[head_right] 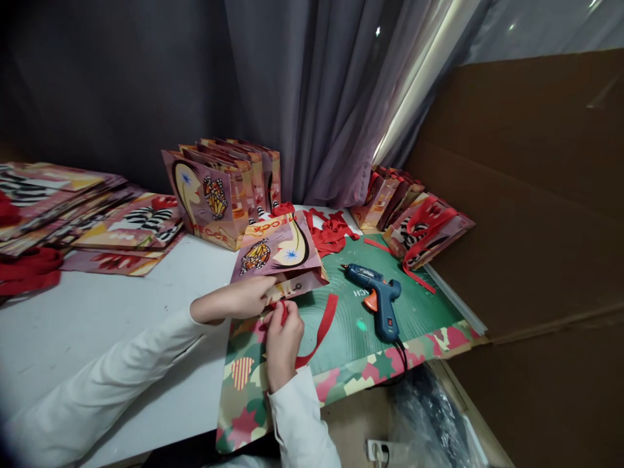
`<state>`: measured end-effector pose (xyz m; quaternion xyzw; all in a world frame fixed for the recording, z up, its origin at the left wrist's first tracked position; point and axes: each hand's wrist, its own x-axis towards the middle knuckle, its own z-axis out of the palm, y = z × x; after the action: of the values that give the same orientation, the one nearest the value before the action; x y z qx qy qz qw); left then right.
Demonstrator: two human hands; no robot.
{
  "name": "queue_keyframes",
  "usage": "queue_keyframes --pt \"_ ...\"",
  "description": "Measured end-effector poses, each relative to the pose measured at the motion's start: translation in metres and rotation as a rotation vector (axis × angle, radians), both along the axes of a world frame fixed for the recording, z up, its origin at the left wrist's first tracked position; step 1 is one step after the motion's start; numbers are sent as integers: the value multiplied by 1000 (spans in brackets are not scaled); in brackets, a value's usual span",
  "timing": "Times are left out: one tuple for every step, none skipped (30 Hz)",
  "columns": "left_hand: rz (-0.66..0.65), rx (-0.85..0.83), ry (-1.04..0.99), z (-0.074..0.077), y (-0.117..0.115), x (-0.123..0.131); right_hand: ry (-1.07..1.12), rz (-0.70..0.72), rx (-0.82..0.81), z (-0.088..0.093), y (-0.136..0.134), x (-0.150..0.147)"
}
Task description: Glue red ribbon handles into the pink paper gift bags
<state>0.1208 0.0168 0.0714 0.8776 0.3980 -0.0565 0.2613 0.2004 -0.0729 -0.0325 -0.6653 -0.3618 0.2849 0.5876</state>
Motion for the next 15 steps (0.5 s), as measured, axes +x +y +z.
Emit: queue_keyframes --pt "1 -7 -2 -1 0 0 51 13 17 -1 1 0" --pt "3 -14 -3 -2 0 1 112 30 39 -3 2 -1" --pt "7 -21 -4 -2 0 1 175 51 64 -4 3 -1" --pt "10 -26 -6 -2 0 1 235 71 89 -6 4 -1" --pt "13 -28 -11 -1 0 1 290 89 110 -7 5 -1" --pt "15 -30 -17 -1 0 1 336 105 126 -9 6 -1" --pt "16 -30 -26 0 0 1 372 118 135 -10 7 -1" --pt "15 -32 -37 0 0 1 399 127 138 -11 8 0" --pt "12 -35 -52 -1 0 1 415 129 139 -12 8 0" --pt "9 -40 -68 -1 0 0 422 126 139 -12 9 0" --pt "6 -47 -85 -2 0 0 423 118 141 -12 9 0" --pt "3 -54 -102 -3 0 0 424 110 145 -11 10 0" --pt "2 -58 -117 -3 -1 1 429 104 150 -11 10 1" --pt "4 -58 -129 -4 -1 1 437 102 154 -10 10 1" --pt "9 -51 -142 -4 -2 2 447 104 157 -9 11 1"
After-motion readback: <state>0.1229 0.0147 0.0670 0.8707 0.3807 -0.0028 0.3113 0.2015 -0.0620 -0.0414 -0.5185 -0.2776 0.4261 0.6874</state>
